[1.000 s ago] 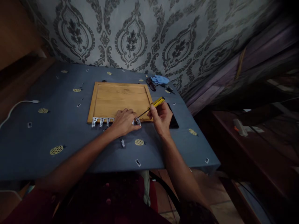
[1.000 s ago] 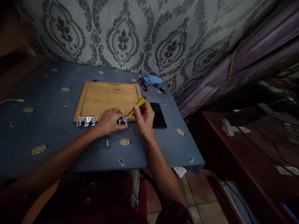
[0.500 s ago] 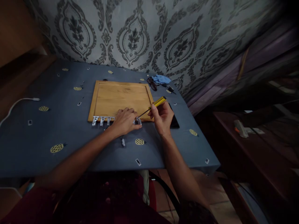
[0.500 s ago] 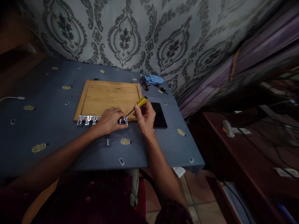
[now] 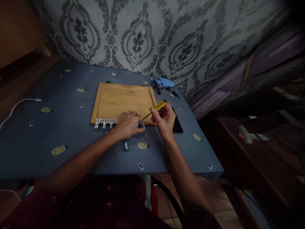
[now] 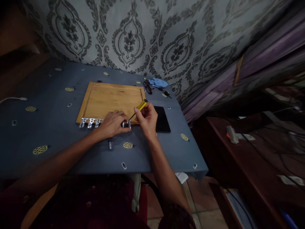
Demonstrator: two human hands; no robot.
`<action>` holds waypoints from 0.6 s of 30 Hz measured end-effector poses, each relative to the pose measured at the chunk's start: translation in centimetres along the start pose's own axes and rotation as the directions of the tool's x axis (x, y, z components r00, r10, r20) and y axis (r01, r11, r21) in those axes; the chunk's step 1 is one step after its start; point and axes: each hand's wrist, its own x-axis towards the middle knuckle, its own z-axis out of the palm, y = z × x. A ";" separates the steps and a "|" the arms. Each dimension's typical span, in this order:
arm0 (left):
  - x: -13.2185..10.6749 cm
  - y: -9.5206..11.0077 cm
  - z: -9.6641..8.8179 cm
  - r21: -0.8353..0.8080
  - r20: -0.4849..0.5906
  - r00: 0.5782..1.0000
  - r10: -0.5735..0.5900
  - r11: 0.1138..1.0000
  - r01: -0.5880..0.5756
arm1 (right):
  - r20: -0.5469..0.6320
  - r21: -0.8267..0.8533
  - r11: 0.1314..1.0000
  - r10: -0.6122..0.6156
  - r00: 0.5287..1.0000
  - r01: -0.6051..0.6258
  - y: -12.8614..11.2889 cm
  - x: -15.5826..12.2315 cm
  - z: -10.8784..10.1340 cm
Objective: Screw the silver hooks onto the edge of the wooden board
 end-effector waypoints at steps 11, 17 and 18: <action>0.0 -0.2 0.2 0.000 -0.018 1.000 0.024 1.000 -0.024 | 0.428 0.025 0.988 0.129 0.894 -0.155 -1.8 3.3 0.1; -0.1 -0.1 0.2 -0.010 -0.020 1.000 0.012 1.000 -0.012 | 0.330 0.022 0.983 0.166 0.929 -0.184 -1.3 3.8 0.7; -0.1 -0.1 0.2 -0.009 -0.018 1.000 0.013 1.000 -0.013 | 0.293 0.032 0.982 0.170 0.941 -0.188 -1.1 3.7 0.7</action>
